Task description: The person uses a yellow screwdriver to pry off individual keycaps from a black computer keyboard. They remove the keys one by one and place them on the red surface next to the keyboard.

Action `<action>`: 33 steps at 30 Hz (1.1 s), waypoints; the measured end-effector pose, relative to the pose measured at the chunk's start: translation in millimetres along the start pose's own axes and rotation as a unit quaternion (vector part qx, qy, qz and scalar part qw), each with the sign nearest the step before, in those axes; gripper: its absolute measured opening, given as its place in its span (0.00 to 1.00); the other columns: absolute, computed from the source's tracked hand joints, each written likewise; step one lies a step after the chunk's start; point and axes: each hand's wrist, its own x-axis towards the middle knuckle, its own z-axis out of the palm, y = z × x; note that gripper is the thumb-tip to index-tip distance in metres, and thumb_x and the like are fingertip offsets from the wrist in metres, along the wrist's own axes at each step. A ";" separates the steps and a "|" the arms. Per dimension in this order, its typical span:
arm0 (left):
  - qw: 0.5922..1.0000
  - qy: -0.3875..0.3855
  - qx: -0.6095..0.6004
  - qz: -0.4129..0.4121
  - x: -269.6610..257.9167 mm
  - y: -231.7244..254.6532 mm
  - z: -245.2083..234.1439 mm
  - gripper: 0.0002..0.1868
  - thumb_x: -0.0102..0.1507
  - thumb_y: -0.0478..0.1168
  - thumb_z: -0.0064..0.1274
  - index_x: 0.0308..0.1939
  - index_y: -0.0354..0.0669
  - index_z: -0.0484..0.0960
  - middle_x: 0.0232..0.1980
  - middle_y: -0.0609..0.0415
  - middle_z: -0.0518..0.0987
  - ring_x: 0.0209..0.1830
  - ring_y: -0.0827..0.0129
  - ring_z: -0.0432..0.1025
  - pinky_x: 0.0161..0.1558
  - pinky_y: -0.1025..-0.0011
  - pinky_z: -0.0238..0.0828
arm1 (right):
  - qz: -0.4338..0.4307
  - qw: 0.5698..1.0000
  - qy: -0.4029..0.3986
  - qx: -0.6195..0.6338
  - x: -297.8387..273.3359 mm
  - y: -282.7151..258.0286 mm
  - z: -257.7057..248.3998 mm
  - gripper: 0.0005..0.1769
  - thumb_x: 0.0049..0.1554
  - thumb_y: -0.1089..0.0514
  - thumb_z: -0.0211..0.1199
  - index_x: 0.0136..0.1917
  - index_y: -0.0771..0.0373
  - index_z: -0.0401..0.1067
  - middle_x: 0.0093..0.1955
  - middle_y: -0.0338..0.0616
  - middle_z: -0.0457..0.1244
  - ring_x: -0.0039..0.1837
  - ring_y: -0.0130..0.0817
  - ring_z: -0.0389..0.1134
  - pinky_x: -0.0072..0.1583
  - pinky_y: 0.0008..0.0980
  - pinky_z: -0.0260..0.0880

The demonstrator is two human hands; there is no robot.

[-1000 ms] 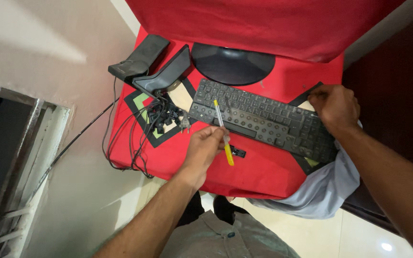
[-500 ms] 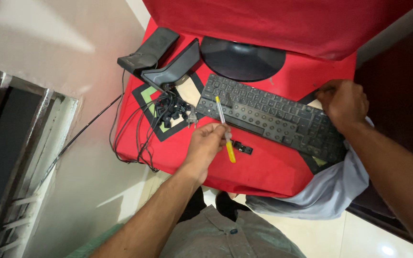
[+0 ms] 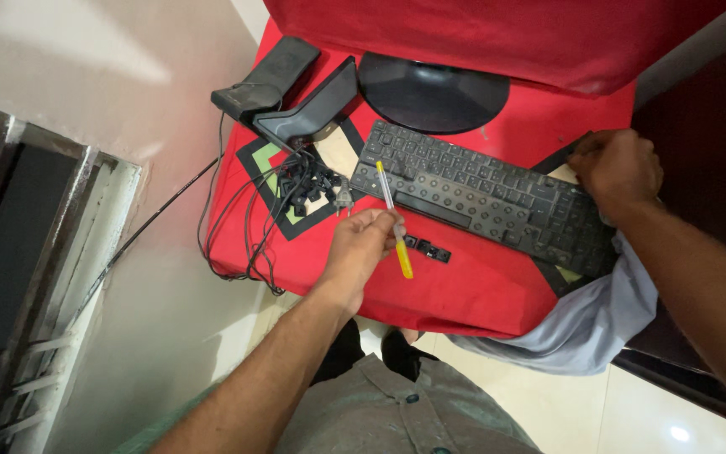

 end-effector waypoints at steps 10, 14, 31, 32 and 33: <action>1.000 0.005 -0.014 -0.018 6.7 -4.7 -26.6 0.11 0.65 0.46 0.50 0.43 0.45 0.83 0.39 0.61 0.83 0.40 0.77 0.75 0.44 0.77 0.69 | 0.000 0.994 0.045 0.095 -24.6 -30.9 -15.8 0.10 0.54 0.55 0.73 0.49 0.60 0.82 0.44 0.48 0.72 0.47 0.41 0.75 0.52 0.41 0.73; 0.999 0.021 0.011 -0.037 11.6 -8.5 -36.2 0.12 0.64 0.46 0.49 0.43 0.45 0.84 0.38 0.61 0.83 0.40 0.77 0.76 0.45 0.76 0.70 | -0.118 0.975 0.077 0.174 -51.9 -46.7 -24.4 0.09 0.57 0.59 0.72 0.51 0.64 0.81 0.47 0.48 0.72 0.49 0.36 0.76 0.52 0.35 0.74; 0.991 -0.057 0.102 -0.059 45.6 -14.7 -27.5 0.13 0.66 0.45 0.48 0.43 0.43 0.85 0.40 0.58 0.85 0.40 0.75 0.78 0.42 0.75 0.73 | -0.038 0.981 0.045 0.184 -195.1 -123.8 4.8 0.10 0.53 0.58 0.70 0.49 0.60 0.81 0.46 0.45 0.71 0.47 0.39 0.74 0.50 0.36 0.72; 0.992 -0.065 0.097 -0.056 47.1 -15.7 -26.9 0.13 0.66 0.45 0.48 0.42 0.42 0.85 0.40 0.58 0.85 0.40 0.74 0.78 0.42 0.75 0.73 | -0.036 0.983 0.044 0.176 -198.0 -125.4 6.0 0.10 0.53 0.58 0.70 0.49 0.60 0.81 0.47 0.45 0.71 0.47 0.40 0.74 0.50 0.37 0.72; 0.992 -0.073 0.093 -0.054 48.2 -15.7 -26.9 0.13 0.66 0.45 0.49 0.42 0.42 0.85 0.40 0.57 0.85 0.40 0.74 0.78 0.43 0.74 0.74 | -0.022 0.984 0.040 0.172 -200.1 -126.8 7.9 0.10 0.53 0.58 0.69 0.48 0.59 0.81 0.46 0.44 0.71 0.47 0.40 0.74 0.50 0.37 0.72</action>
